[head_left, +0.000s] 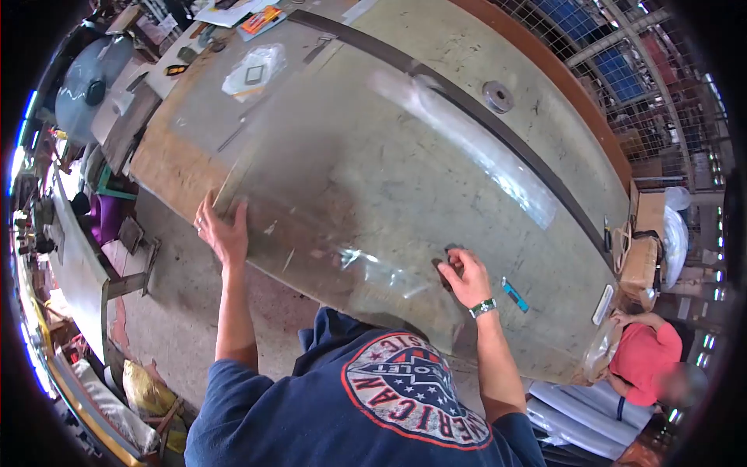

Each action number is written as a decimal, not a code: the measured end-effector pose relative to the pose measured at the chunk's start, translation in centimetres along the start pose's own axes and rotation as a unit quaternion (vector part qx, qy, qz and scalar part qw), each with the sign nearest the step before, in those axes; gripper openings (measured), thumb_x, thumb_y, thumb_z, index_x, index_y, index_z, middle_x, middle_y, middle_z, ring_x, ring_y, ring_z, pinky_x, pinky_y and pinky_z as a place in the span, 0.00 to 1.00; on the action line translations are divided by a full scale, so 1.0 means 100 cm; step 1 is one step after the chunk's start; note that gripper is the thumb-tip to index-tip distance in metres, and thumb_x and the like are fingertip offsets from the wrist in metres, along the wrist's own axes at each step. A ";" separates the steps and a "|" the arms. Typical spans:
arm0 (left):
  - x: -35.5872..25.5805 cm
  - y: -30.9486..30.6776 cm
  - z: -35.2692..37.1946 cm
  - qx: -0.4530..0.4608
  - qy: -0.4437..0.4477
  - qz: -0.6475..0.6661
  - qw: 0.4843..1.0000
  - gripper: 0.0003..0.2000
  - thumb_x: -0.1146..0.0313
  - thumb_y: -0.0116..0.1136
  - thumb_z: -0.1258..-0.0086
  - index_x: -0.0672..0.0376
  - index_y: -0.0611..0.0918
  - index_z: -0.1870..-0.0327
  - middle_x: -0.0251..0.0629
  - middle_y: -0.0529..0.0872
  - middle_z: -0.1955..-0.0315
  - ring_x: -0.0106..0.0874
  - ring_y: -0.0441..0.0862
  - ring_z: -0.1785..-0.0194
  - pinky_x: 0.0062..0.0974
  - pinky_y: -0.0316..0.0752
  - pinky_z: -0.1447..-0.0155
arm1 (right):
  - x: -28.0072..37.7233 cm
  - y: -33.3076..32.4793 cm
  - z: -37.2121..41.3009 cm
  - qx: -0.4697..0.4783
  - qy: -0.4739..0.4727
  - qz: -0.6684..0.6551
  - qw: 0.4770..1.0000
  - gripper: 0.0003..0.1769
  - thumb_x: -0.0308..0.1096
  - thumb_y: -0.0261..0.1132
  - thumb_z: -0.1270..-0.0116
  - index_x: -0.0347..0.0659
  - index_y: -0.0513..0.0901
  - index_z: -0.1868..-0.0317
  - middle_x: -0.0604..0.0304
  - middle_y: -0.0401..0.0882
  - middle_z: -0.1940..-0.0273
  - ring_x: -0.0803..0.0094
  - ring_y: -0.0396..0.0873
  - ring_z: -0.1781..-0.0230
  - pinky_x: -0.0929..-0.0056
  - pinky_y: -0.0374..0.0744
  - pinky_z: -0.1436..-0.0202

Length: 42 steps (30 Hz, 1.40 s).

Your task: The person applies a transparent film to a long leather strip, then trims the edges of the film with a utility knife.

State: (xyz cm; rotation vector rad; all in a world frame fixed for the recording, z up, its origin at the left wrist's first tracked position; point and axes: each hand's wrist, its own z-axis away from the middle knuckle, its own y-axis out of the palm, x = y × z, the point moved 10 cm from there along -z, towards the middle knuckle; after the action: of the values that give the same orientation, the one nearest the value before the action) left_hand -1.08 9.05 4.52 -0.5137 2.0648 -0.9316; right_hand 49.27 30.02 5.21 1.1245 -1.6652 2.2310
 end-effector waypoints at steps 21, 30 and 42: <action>-0.142 0.043 -0.056 0.016 0.078 -0.057 0.995 0.30 0.74 0.70 0.37 0.59 0.77 0.30 0.53 0.73 0.28 0.52 0.65 0.23 0.51 0.57 0.20 | 0.079 0.042 -0.307 -0.098 -0.266 0.169 0.944 0.22 0.29 0.63 0.28 0.47 0.80 0.34 0.54 0.74 0.30 0.53 0.69 0.26 0.48 0.68 0.25; -0.371 0.253 -0.033 0.234 0.516 0.157 0.809 0.28 0.61 0.73 0.36 0.42 0.81 0.32 0.34 0.71 0.22 0.48 0.59 0.18 0.56 0.55 0.18 | 0.075 0.044 -0.312 -0.081 -0.279 0.153 0.945 0.23 0.29 0.66 0.31 0.46 0.80 0.35 0.57 0.75 0.30 0.55 0.70 0.26 0.50 0.68 0.26; -0.367 0.308 -0.102 0.349 0.549 0.168 0.740 0.40 0.41 0.78 0.52 0.46 0.82 0.35 0.32 0.74 0.26 0.41 0.66 0.21 0.52 0.58 0.17 | 0.079 0.010 -0.322 -0.120 -0.255 0.140 0.949 0.24 0.36 0.67 0.31 0.43 0.80 0.35 0.50 0.73 0.29 0.52 0.71 0.28 0.49 0.69 0.27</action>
State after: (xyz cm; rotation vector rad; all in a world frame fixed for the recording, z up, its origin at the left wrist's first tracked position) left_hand 11.71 56.33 3.65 1.0451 2.3170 -1.9150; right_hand 27.75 55.24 5.96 1.5766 -2.3542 1.8979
